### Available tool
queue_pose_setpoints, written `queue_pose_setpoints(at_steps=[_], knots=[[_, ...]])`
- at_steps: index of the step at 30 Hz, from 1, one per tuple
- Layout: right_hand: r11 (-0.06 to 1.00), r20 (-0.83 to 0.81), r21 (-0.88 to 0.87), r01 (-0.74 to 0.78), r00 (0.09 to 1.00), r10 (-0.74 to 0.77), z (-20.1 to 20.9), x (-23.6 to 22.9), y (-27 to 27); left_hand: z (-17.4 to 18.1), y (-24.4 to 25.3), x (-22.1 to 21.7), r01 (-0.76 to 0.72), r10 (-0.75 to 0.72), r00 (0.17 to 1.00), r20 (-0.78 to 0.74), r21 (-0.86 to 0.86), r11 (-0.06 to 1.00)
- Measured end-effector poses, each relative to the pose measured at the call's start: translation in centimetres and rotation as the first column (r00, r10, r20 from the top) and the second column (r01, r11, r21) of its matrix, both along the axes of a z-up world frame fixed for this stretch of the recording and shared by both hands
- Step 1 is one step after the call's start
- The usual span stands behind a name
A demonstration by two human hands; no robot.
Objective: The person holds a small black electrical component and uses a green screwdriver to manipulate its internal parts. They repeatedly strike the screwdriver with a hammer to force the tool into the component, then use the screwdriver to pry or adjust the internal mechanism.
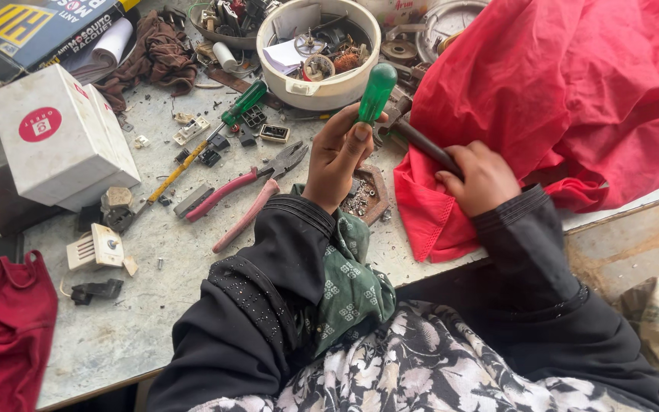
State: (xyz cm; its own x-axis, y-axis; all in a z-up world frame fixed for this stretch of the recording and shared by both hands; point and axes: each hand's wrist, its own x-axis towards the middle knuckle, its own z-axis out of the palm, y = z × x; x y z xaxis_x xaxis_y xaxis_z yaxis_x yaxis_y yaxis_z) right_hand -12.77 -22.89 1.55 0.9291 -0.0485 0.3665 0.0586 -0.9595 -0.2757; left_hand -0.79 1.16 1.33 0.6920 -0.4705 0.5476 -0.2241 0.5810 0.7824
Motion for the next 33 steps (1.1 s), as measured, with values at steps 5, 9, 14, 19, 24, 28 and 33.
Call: queue_pose_setpoints(at_steps=[5, 9, 14, 19, 24, 28, 33], knots=[[0.981, 0.096, 0.133, -0.145, 0.987, 0.132, 0.1, -0.2, -0.1, 0.2, -0.3, -0.1, 0.002, -0.002, 1.0, 0.001, -0.03, 1.0], [0.562, 0.039, 0.824, -0.063, 0.998, 0.055, 2.3, -1.8, 0.4, 0.4, -0.5, -0.1, 0.031, -0.032, 0.999, -0.018, -0.059, 0.998], [0.628, 0.146, 0.764, -0.144, 0.988, 0.05, 7.1, -5.7, -1.1, 0.2, -0.7, -0.1, 0.029, -0.03, 0.999, -0.025, -0.065, 0.997], [0.243, 0.338, 0.846, -0.475, 0.829, 0.446, 15.5, -6.1, -5.1, 0.3, -0.7, -0.1, -0.001, 0.001, 1.0, 0.007, -0.054, 0.999], [-0.289, 0.455, 0.89, -0.353, 0.667, 0.589, 16.0, -4.6, -2.9, 0.0, -0.9, 0.1, 0.007, -0.007, 1.0, -0.001, -0.061, 0.998], [0.275, 0.183, 0.923, -0.269, 0.936, 0.302, 17.3, -6.3, 0.8, 0.2, -0.9, 0.4, -0.044, 0.044, 0.999, 0.009, -0.022, 0.999], [0.674, 0.124, 0.69, -0.265, 0.96, 0.25, 20.2, -6.9, 2.7, -0.2, -1.2, -0.1, 0.016, -0.015, 1.0, 0.013, -0.051, 0.999]])
